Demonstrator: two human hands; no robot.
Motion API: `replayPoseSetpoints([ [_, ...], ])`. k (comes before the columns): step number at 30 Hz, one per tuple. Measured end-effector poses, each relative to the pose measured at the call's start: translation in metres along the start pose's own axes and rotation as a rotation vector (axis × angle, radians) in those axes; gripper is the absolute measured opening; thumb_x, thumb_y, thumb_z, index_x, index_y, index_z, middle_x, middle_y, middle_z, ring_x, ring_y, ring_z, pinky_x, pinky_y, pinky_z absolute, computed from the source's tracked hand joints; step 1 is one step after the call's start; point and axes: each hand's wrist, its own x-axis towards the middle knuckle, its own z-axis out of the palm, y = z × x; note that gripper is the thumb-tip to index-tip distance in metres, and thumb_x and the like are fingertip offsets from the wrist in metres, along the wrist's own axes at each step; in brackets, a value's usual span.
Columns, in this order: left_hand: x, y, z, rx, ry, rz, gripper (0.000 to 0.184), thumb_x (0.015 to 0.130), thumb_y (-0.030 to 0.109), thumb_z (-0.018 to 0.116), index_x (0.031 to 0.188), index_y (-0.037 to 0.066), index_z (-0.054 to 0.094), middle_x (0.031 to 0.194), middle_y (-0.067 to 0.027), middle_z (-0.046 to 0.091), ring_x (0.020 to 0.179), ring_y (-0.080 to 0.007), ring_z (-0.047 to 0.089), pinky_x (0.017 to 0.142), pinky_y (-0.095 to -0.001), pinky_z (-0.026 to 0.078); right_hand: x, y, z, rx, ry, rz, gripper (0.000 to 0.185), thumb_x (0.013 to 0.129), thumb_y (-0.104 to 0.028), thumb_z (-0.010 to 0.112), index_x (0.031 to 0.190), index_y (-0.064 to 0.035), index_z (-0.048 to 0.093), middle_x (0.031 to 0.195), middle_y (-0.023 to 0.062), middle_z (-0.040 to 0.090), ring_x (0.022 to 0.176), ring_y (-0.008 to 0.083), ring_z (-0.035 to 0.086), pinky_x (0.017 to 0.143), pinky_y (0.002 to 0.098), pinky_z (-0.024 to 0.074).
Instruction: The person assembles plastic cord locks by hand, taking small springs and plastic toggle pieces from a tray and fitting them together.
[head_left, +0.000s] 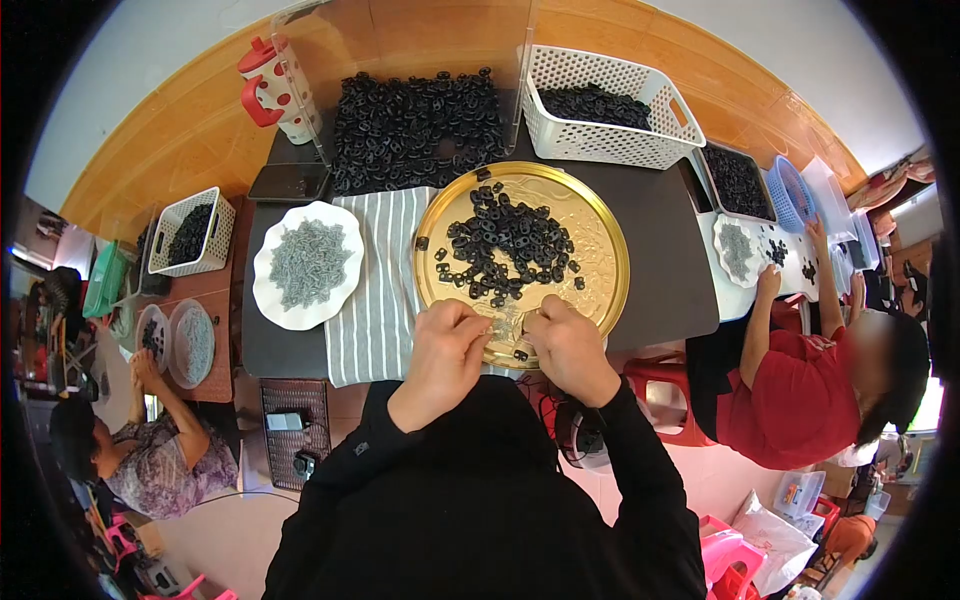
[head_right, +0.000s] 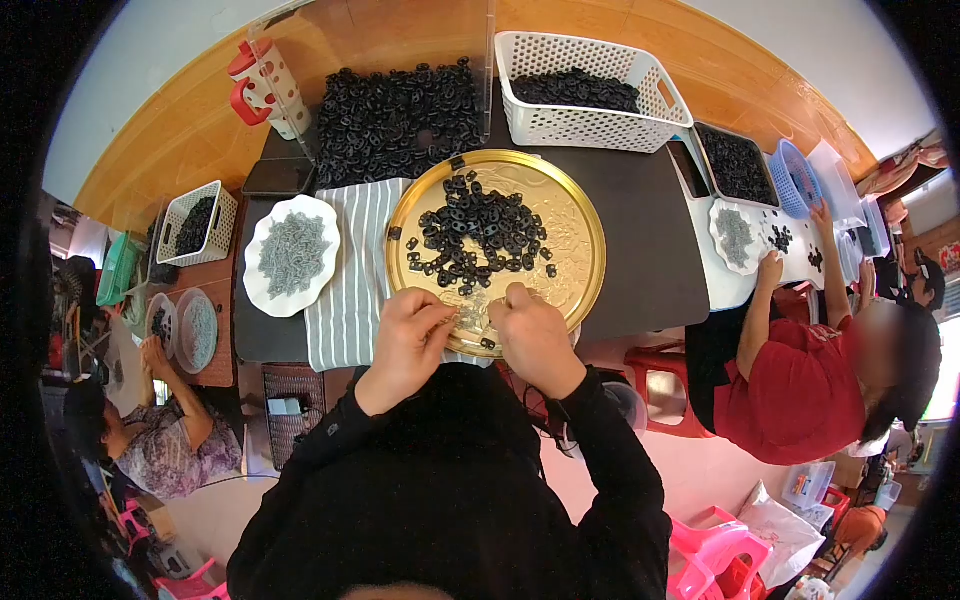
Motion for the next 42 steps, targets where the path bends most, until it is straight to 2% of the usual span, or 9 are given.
replayPoseSetpoints([
  [4, 0.002, 0.005, 0.002, 0.176, -0.060, 0.017, 0.015, 0.070, 0.000, 0.068, 0.084, 0.004, 0.067, 0.082, -0.0062, 0.057, 0.082, -0.0266, 0.052, 0.074, -0.0375, 0.039, 0.001, 0.000, -0.002, -0.148, 0.010, -0.179, 0.009, 0.066, -0.007, 0.056, 0.071, 0.0004, 0.056, 0.080, 0.0139, 0.050, 0.073, 0.0287, 0.055, 0.063, 0.0367, 0.0476],
  [11, 0.007, 0.007, -0.002, 0.250, -0.210, 0.005, 0.013, 0.067, 0.003, 0.069, 0.080, 0.005, 0.067, 0.082, -0.0066, 0.056, 0.084, -0.0266, 0.049, 0.074, -0.0372, 0.038, -0.001, 0.004, -0.002, -0.130, 0.024, -0.211, 0.011, 0.066, -0.008, 0.056, 0.072, 0.0017, 0.056, 0.079, 0.0133, 0.049, 0.074, 0.0283, 0.055, 0.063, 0.0364, 0.0472],
  [21, 0.017, 0.008, 0.000, 0.382, -0.395, 0.032, 0.010, 0.069, 0.001, 0.065, 0.076, 0.001, 0.058, 0.084, -0.0103, 0.053, 0.088, -0.0293, 0.047, 0.078, -0.0382, 0.038, -0.005, 0.009, -0.003, 0.167, 0.026, 0.032, 0.011, 0.073, -0.006, 0.062, 0.083, -0.0041, 0.059, 0.080, 0.0125, 0.049, 0.077, 0.0324, 0.057, 0.064, 0.0405, 0.0472],
  [27, 0.013, 0.004, -0.010, 0.096, -0.213, 0.041, 0.009, 0.073, -0.005, 0.061, 0.077, -0.001, 0.054, 0.081, -0.0131, 0.053, 0.078, -0.0312, 0.050, 0.068, -0.0392, 0.042, -0.006, 0.010, -0.004, 0.208, 0.023, 0.051, 0.012, 0.073, -0.007, 0.064, 0.083, -0.0046, 0.060, 0.080, 0.0118, 0.049, 0.077, 0.0316, 0.057, 0.064, 0.0408, 0.0467],
  [30, 0.009, -0.004, -0.010, -0.151, -0.155, -0.094, 0.008, 0.074, -0.006, 0.060, 0.078, -0.001, 0.055, 0.082, -0.0147, 0.055, 0.075, -0.0301, 0.053, 0.064, -0.0358, 0.043, -0.005, 0.010, -0.003, 0.163, 0.011, 0.017, 0.009, 0.073, -0.008, 0.063, 0.080, -0.0040, 0.059, 0.079, 0.0120, 0.048, 0.076, 0.0308, 0.056, 0.063, 0.0395, 0.0466],
  [33, 0.004, -0.007, -0.009, -0.326, -0.125, -0.216, 0.006, 0.077, -0.005, 0.063, 0.080, -0.001, 0.059, 0.081, -0.0123, 0.057, 0.071, -0.0234, 0.056, 0.060, -0.0303, 0.044, -0.003, 0.009, -0.002, 0.034, 0.006, -0.076, 0.012, 0.070, -0.007, 0.060, 0.081, -0.0021, 0.059, 0.080, 0.0119, 0.049, 0.073, 0.0296, 0.056, 0.062, 0.0381, 0.0465],
  [35, 0.001, -0.009, -0.008, -0.532, -0.082, -0.356, 0.003, 0.080, -0.005, 0.063, 0.082, -0.003, 0.062, 0.081, -0.0079, 0.058, 0.073, -0.0146, 0.056, 0.064, -0.0252, 0.045, 0.000, 0.006, -0.001, -0.053, 0.006, -0.148, 0.016, 0.068, -0.005, 0.059, 0.084, -0.0009, 0.059, 0.081, 0.0116, 0.050, 0.071, 0.0288, 0.056, 0.061, 0.0373, 0.0464],
  [38, -0.003, -0.012, -0.007, -0.692, -0.061, -0.428, 0.006, 0.082, -0.006, 0.062, 0.086, -0.003, 0.063, 0.084, -0.0044, 0.059, 0.076, -0.0090, 0.055, 0.068, -0.0225, 0.045, 0.003, -0.002, -0.002, -0.210, -0.036, -0.236, 0.014, 0.067, -0.008, 0.055, 0.078, 0.0005, 0.054, 0.082, 0.0126, 0.048, 0.070, 0.0277, 0.054, 0.060, 0.0375, 0.0463],
  [42, -0.008, -0.013, -0.006, -0.755, -0.021, -0.453, 0.006, 0.083, -0.007, 0.061, 0.087, -0.003, 0.063, 0.086, -0.0041, 0.060, 0.076, -0.0082, 0.056, 0.068, -0.0219, 0.045, 0.007, -0.005, -0.001, -0.305, -0.060, -0.221, 0.015, 0.067, -0.010, 0.055, 0.077, 0.0004, 0.051, 0.079, 0.0133, 0.048, 0.071, 0.0277, 0.054, 0.060, 0.0376, 0.0463],
])
